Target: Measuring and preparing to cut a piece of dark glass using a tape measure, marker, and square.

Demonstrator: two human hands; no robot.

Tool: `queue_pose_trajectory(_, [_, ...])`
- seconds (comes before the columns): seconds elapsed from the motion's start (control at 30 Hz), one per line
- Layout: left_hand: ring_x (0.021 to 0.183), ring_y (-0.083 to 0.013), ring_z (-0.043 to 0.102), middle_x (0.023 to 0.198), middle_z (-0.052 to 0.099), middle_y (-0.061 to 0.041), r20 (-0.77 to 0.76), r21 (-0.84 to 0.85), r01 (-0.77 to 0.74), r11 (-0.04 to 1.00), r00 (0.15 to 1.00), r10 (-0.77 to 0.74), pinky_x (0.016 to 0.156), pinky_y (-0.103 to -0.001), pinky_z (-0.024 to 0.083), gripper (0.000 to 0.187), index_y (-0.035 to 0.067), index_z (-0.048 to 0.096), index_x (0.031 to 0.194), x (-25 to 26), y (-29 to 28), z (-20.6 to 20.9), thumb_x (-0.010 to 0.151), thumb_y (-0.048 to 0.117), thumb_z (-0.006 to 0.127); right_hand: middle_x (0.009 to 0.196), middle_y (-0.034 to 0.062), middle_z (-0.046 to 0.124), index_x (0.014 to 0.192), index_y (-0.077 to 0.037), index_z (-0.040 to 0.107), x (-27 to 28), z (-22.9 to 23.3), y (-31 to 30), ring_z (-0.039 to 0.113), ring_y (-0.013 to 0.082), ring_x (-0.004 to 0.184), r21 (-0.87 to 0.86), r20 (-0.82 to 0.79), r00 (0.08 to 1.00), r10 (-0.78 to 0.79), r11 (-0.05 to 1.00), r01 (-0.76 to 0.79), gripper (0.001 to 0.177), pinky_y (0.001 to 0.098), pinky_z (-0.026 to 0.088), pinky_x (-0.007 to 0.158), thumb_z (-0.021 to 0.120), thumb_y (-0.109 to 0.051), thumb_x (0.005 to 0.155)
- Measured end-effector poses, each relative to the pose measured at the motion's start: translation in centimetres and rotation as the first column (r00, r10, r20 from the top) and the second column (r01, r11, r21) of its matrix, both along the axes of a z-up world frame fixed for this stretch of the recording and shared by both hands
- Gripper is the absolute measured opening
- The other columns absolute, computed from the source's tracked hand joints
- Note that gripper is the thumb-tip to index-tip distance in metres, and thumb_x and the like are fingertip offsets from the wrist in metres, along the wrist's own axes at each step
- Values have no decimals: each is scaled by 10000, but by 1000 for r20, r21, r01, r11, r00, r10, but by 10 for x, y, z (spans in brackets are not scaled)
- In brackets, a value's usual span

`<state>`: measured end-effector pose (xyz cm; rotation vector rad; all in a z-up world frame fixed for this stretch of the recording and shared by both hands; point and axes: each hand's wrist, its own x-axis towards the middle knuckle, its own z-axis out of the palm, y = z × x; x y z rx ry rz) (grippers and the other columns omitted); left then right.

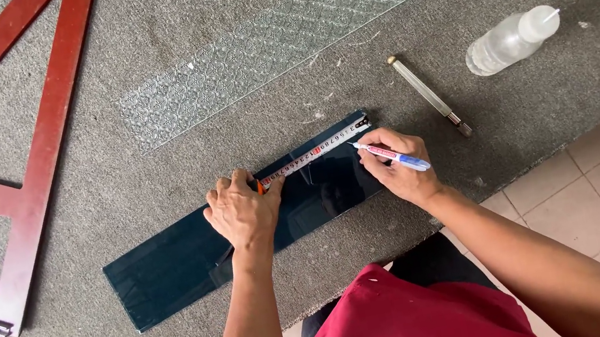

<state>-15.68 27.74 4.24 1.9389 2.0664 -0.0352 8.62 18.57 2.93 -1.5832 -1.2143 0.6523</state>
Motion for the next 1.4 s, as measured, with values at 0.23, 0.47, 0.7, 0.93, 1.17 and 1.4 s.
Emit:
queue_pose_trajectory(0.23, [1121,-332,610,1029,655,-51,1,7,5,1000,1000,-5,952,-494,472,503,227,691,985,-2,1,-6,721,641,805,756,133,733,918,-43,737,1,-7,0,693,207,634,5,33,999,4,1000,-4,96,290,563,538,719,11,841])
queue_pose_trajectory(0.47, [1127,-315,606,1043,659,-38,-15,-24,-2,1000,1000,1,936,-478,480,484,237,699,989,-4,1,-10,731,633,803,756,151,723,896,-41,726,2,-11,5,703,222,624,9,12,1000,10,1000,-10,90,278,577,539,705,22,835])
queue_pose_trajectory(0.7, [1134,-293,604,1045,662,-26,-30,-53,-9,999,1000,8,932,-457,481,474,244,702,985,-2,3,-5,736,635,802,794,202,722,956,9,714,10,5,-17,738,261,671,30,-78,997,-19,999,21,94,340,619,574,690,27,867])
queue_pose_trajectory(0.93, [1099,-299,634,993,684,-43,95,9,45,999,994,-46,923,-476,494,481,217,709,926,-5,-22,6,694,623,820,753,218,711,989,51,680,10,18,-88,744,303,618,4,-18,1000,7,1000,-7,88,379,663,575,646,36,909])
queue_pose_trajectory(1.17, [975,-256,657,925,692,-13,-34,3,109,994,993,-109,838,-433,482,425,254,716,900,-8,-79,5,687,607,818,645,115,753,931,-35,737,-9,29,-124,776,215,577,-7,20,998,-67,998,67,120,310,622,567,731,3,817])
queue_pose_trajectory(1.4, [995,-274,652,948,697,-33,-30,-49,81,996,996,-82,857,-439,454,421,240,724,942,-7,-79,0,716,586,806,700,164,735,940,-3,756,-12,28,-97,757,285,616,73,81,996,-42,997,36,111,373,614,564,743,37,837])
